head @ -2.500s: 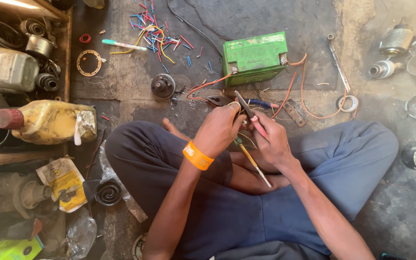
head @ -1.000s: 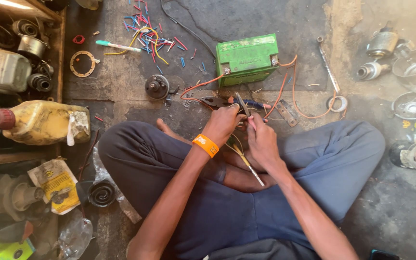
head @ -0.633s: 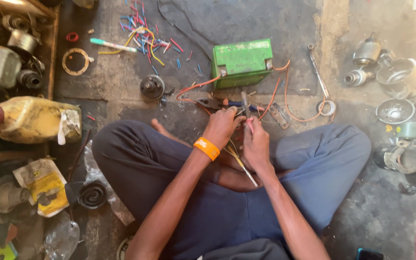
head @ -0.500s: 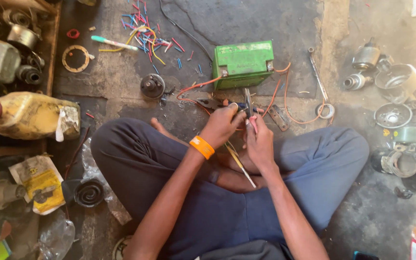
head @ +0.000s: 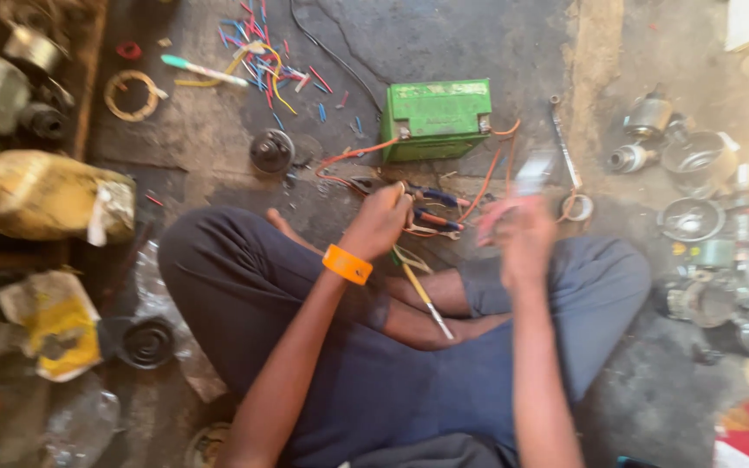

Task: The person sits on the floor and uses pliers and a screwdriver to strip and twist wires connected to a green battery. They repeatedly strip insulation from wire ends and twist the exposed strands together.

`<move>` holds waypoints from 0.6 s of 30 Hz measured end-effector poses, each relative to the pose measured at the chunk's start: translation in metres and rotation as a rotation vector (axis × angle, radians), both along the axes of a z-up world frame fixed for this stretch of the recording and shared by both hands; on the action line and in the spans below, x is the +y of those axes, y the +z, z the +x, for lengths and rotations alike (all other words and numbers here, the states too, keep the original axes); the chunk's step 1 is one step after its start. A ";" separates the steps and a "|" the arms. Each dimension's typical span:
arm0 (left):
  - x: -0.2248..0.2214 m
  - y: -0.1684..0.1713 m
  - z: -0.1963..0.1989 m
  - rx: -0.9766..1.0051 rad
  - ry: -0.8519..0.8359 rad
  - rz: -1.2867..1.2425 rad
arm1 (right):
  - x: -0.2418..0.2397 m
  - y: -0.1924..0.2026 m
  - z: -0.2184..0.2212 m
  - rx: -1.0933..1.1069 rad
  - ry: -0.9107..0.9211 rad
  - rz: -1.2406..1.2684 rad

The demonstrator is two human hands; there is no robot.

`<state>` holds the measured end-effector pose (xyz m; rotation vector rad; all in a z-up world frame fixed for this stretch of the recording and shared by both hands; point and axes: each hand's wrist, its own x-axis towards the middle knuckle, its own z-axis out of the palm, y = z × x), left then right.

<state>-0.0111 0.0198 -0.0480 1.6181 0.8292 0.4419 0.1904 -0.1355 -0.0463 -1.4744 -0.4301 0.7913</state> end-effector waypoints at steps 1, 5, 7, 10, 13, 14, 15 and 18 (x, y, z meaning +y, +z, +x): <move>0.004 -0.005 0.006 -0.028 0.014 -0.085 | -0.001 -0.003 -0.009 -0.030 0.118 -0.053; 0.013 -0.014 0.006 -0.003 0.041 -0.137 | 0.007 0.005 -0.051 -0.453 0.452 -0.074; 0.012 -0.015 -0.001 -0.049 0.079 -0.046 | 0.012 0.014 -0.066 -0.658 0.492 -0.062; 0.009 -0.014 -0.003 -0.024 0.080 -0.008 | 0.015 0.029 -0.070 -0.729 0.483 -0.151; 0.011 -0.007 0.000 0.033 0.096 0.032 | 0.016 0.037 -0.069 -0.788 0.461 -0.208; 0.011 -0.005 0.001 0.050 0.107 0.052 | 0.016 0.038 -0.069 -0.797 0.440 -0.224; 0.012 -0.002 0.001 0.020 0.099 0.050 | 0.016 0.040 -0.068 -0.805 0.415 -0.239; 0.011 0.003 0.000 -0.029 0.066 0.036 | 0.017 0.043 -0.065 -0.827 0.439 -0.242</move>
